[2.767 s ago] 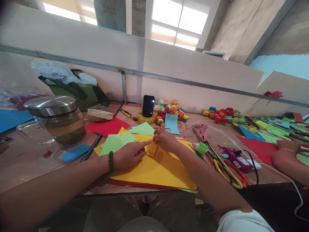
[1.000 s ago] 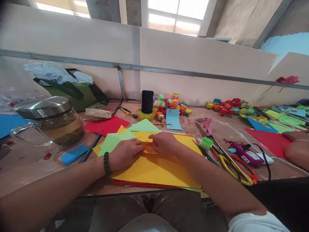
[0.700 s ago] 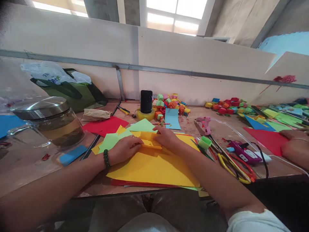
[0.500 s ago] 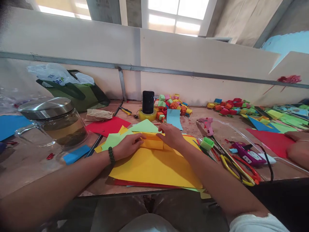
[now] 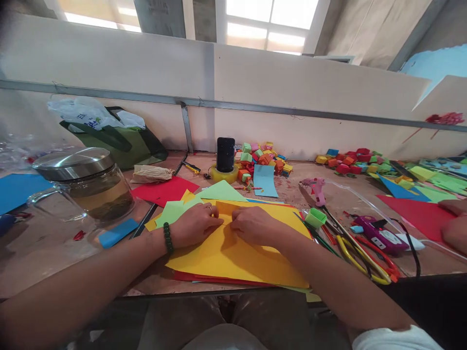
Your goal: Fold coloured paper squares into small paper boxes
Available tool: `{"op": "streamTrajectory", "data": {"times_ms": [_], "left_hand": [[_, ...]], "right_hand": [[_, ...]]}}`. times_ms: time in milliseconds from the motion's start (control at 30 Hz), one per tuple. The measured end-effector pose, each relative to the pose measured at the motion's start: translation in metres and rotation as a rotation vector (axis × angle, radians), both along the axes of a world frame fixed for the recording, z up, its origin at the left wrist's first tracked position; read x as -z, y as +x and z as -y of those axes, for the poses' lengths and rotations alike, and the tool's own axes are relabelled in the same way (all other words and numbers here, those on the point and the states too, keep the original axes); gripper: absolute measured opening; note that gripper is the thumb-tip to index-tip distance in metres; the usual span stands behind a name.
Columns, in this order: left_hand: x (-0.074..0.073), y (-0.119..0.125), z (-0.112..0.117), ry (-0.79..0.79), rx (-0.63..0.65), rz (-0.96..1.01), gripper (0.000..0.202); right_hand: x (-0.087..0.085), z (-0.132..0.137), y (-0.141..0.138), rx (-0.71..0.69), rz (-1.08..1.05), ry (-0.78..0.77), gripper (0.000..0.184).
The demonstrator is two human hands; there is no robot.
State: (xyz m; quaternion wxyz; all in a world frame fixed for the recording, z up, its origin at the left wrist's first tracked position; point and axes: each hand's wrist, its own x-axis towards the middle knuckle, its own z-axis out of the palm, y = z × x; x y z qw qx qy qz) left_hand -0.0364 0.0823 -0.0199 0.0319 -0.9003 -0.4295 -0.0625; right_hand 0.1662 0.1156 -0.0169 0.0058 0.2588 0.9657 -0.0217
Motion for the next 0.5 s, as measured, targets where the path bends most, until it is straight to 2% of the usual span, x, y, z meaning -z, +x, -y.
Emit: {"op": "streamTrajectory", "data": {"times_ms": [67,167,333,500], "left_hand": [[-0.003,-0.002,0.005,-0.004,0.036,-0.097,0.026],[-0.007,-0.003,0.012,-0.013,-0.013,-0.168,0.024],[-0.007,-0.003,0.019,-0.036,-0.069,-0.178,0.018],[-0.003,-0.004,0.016,-0.06,-0.069,-0.178,0.019]], "right_hand": [[-0.004,0.006,0.003,0.063,0.023,-0.012,0.022],[-0.014,0.017,0.005,0.169,0.077,-0.033,0.02],[-0.033,0.03,-0.001,0.301,0.307,-0.029,0.024],[-0.031,0.026,0.007,0.321,0.32,-0.013,0.024]]}}
